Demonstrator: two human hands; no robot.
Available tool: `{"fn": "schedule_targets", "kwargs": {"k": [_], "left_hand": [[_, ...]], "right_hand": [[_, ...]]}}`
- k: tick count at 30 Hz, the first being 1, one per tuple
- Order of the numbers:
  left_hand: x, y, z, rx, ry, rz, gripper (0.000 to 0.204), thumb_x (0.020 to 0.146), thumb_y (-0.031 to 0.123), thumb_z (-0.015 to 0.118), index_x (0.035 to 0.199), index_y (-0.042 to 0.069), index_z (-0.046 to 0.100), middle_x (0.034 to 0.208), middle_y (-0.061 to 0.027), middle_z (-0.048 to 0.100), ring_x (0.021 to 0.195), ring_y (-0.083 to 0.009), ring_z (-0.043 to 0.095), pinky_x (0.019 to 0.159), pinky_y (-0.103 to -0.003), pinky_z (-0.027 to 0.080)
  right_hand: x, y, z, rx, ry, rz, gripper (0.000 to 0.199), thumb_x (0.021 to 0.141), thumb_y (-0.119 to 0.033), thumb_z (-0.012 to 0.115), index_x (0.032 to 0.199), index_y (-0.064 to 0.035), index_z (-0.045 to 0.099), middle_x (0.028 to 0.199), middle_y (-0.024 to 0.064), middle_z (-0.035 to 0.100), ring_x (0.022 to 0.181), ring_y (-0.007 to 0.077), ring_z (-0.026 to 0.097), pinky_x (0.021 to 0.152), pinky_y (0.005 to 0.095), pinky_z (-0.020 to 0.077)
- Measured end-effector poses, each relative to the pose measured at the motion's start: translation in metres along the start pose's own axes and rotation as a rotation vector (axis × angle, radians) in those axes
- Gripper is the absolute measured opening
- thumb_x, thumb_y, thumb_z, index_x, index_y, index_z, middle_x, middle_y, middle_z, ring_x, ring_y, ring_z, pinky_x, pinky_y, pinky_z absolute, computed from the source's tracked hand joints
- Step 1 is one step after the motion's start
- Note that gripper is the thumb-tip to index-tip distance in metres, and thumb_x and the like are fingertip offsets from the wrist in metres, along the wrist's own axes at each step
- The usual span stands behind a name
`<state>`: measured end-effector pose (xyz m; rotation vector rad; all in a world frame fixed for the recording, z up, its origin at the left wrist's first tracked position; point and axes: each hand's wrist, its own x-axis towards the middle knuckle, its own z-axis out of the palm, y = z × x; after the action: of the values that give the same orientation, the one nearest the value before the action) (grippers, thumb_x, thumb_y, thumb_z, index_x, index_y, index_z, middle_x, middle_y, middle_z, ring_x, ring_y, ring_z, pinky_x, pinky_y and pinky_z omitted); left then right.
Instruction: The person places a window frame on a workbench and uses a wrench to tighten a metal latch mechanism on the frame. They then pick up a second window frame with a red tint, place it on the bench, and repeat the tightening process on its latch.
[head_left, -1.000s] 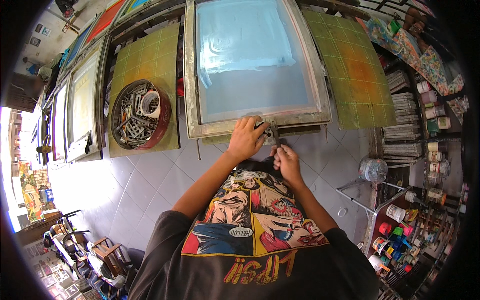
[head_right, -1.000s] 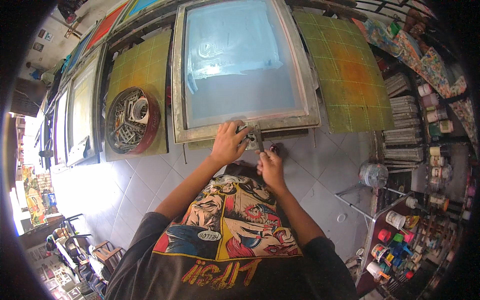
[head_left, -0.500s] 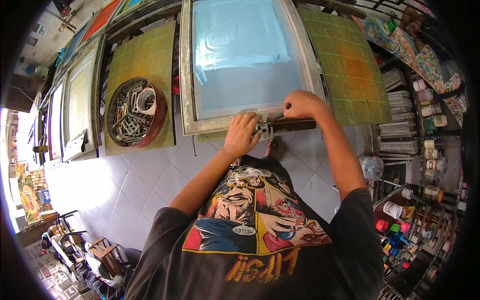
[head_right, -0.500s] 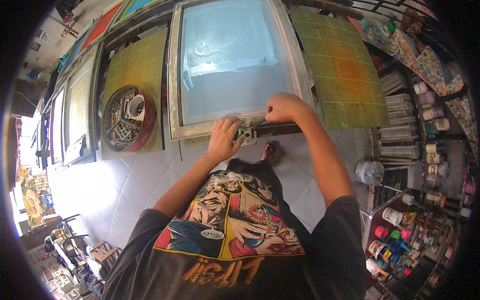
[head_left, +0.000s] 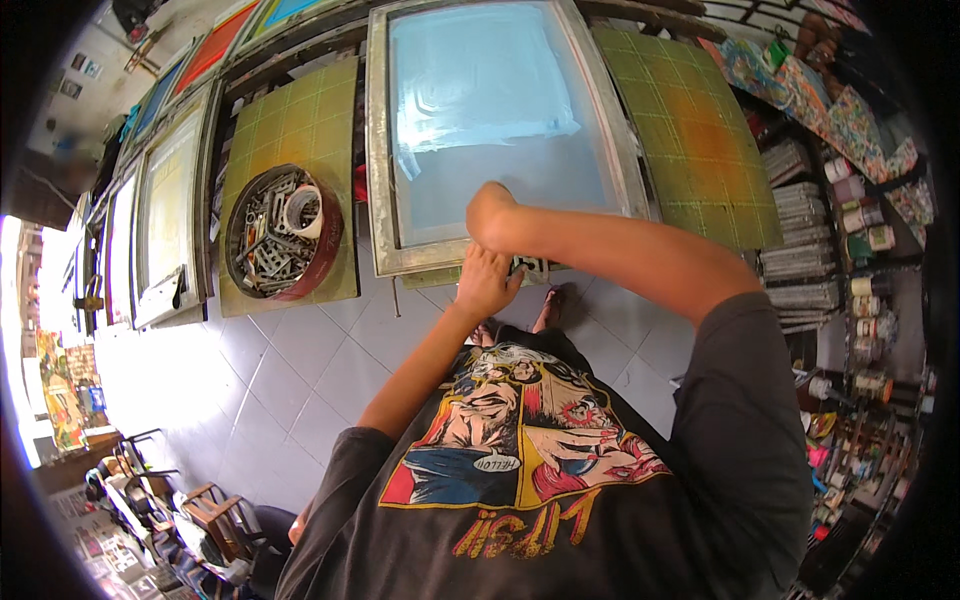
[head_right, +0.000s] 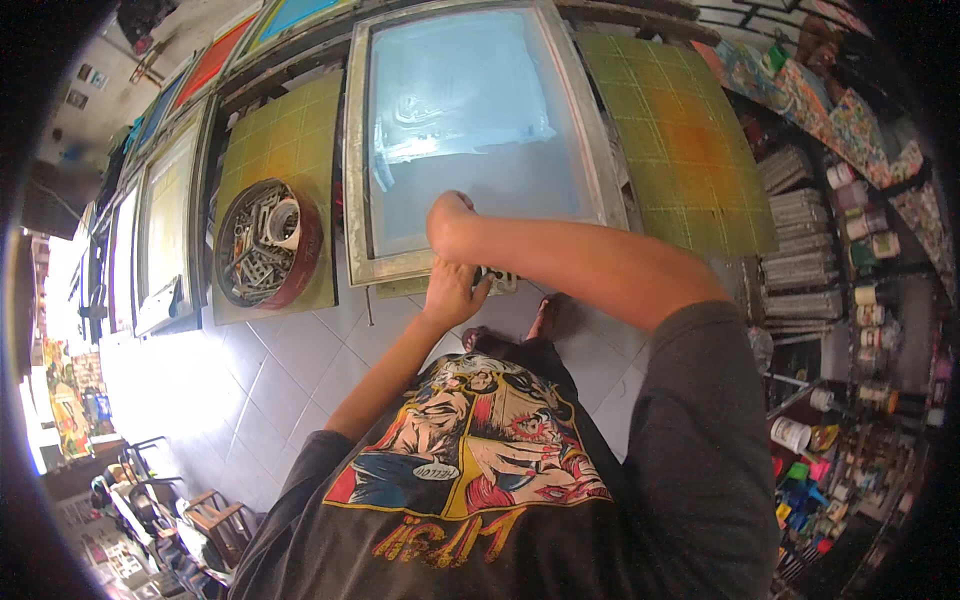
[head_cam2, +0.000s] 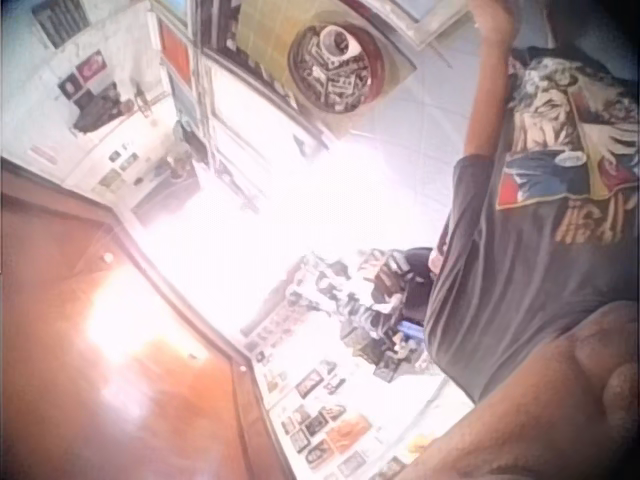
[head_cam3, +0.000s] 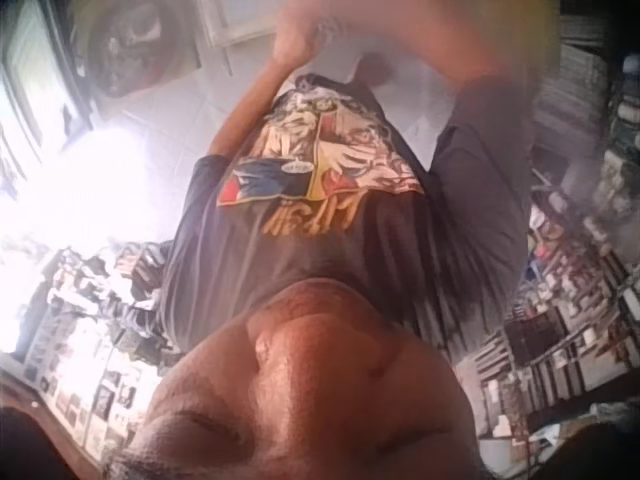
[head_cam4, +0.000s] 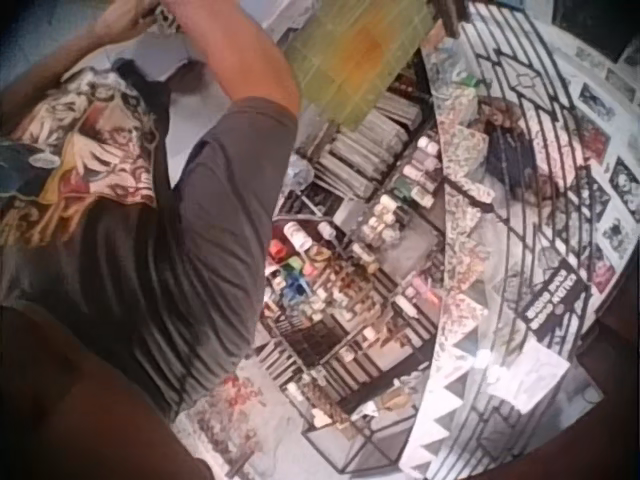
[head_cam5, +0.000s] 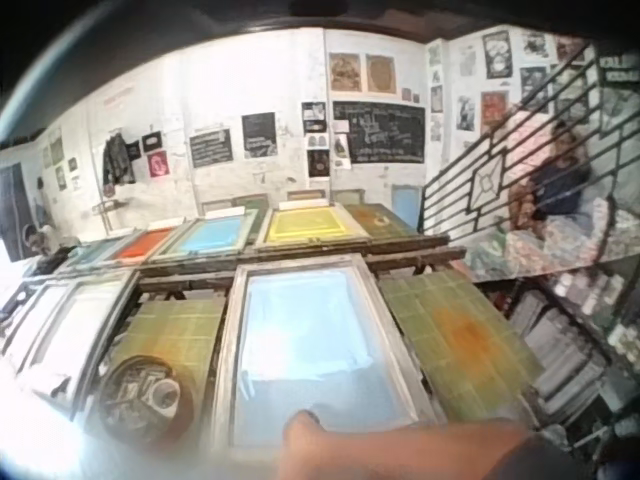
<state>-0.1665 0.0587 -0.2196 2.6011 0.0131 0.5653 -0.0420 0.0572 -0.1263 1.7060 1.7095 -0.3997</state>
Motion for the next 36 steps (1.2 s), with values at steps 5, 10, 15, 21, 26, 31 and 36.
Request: {"fn": "schedule_targets", "kwargs": {"k": [5, 10, 15, 21, 26, 31, 36], "left_hand": [[0.01, 0.013, -0.004, -0.101, -0.011, 0.006, 0.045, 0.079, 0.022, 0.066, 0.116, 0.001, 0.049, 0.111, -0.0175, 0.053, 0.11, -0.0359, 0.047, 0.097, -0.046, 0.037], [0.01, 0.015, -0.009, -0.236, 0.046, -0.088, 0.046, 0.078, 0.013, 0.064, 0.117, -0.001, 0.046, 0.11, -0.0193, 0.052, 0.109, -0.0376, 0.048, 0.097, -0.045, 0.037], [0.009, 0.009, -0.012, -0.343, 0.033, -0.047, 0.048, 0.072, 0.003, 0.061, 0.117, 0.0, 0.047, 0.107, -0.0204, 0.053, 0.107, -0.0398, 0.049, 0.094, -0.046, 0.039], [0.011, 0.007, -0.017, -0.335, 0.032, -0.03, 0.044, 0.07, -0.002, 0.057, 0.114, 0.0, 0.051, 0.106, -0.0192, 0.054, 0.104, -0.0401, 0.049, 0.094, -0.047, 0.039], [0.013, 0.003, -0.016, -0.308, -0.001, -0.008, 0.043, 0.072, -0.003, 0.055, 0.114, 0.0, 0.051, 0.108, -0.0195, 0.055, 0.105, -0.0396, 0.05, 0.094, -0.046, 0.04], [0.013, 0.001, -0.015, -0.31, 0.0, 0.012, 0.042, 0.071, -0.003, 0.054, 0.113, -0.001, 0.053, 0.11, -0.0197, 0.055, 0.106, -0.0393, 0.05, 0.094, -0.046, 0.04], [0.013, 0.003, -0.017, -0.308, 0.007, 0.036, 0.04, 0.07, -0.003, 0.053, 0.11, -0.002, 0.055, 0.111, -0.0192, 0.055, 0.106, -0.0389, 0.05, 0.094, -0.046, 0.04]], "right_hand": [[-0.087, 0.044, 0.02, 0.19, 0.304, -0.003, 0.013, 0.071, -0.015, 0.063, 0.079, -0.0115, 0.073, 0.082, 0.011, 0.07, 0.078, 0.0285, 0.068, 0.064, 0.0443, 0.0524], [-0.131, 0.033, 0.106, 1.107, 0.629, 0.281, 0.018, 0.086, -0.016, 0.056, 0.081, -0.0001, 0.062, 0.072, 0.0117, 0.064, 0.064, 0.0234, 0.061, 0.059, 0.039, 0.0474], [-0.123, -0.082, 0.177, 2.157, 0.639, 0.454, 0.022, 0.096, -0.013, 0.046, 0.109, 0.0039, 0.052, 0.071, 0.0043, 0.059, 0.056, 0.0079, 0.05, 0.052, 0.0234, 0.0422], [-0.094, -0.131, 0.17, 2.192, 0.826, 0.553, 0.022, 0.097, -0.011, 0.043, 0.11, 0.0049, 0.049, 0.078, 0.0102, 0.064, 0.056, 0.0123, 0.057, 0.053, 0.0264, 0.0475], [-0.083, -0.141, 0.16, 2.364, 0.816, 0.483, 0.019, 0.098, -0.011, 0.042, 0.109, 0.0033, 0.049, 0.085, 0.0135, 0.065, 0.064, 0.0172, 0.063, 0.059, 0.0289, 0.0528], [-0.077, -0.147, 0.137, 2.653, 0.792, 0.414, 0.017, 0.099, -0.012, 0.042, 0.106, 0.0025, 0.048, 0.094, 0.0175, 0.064, 0.08, 0.0246, 0.068, 0.068, 0.0309, 0.0554], [-0.071, -0.147, 0.131, 2.719, 0.793, 0.379, 0.015, 0.099, -0.012, 0.044, 0.103, 0.0023, 0.048, 0.096, 0.0181, 0.065, 0.084, 0.0249, 0.067, 0.07, 0.0309, 0.0555]]}}
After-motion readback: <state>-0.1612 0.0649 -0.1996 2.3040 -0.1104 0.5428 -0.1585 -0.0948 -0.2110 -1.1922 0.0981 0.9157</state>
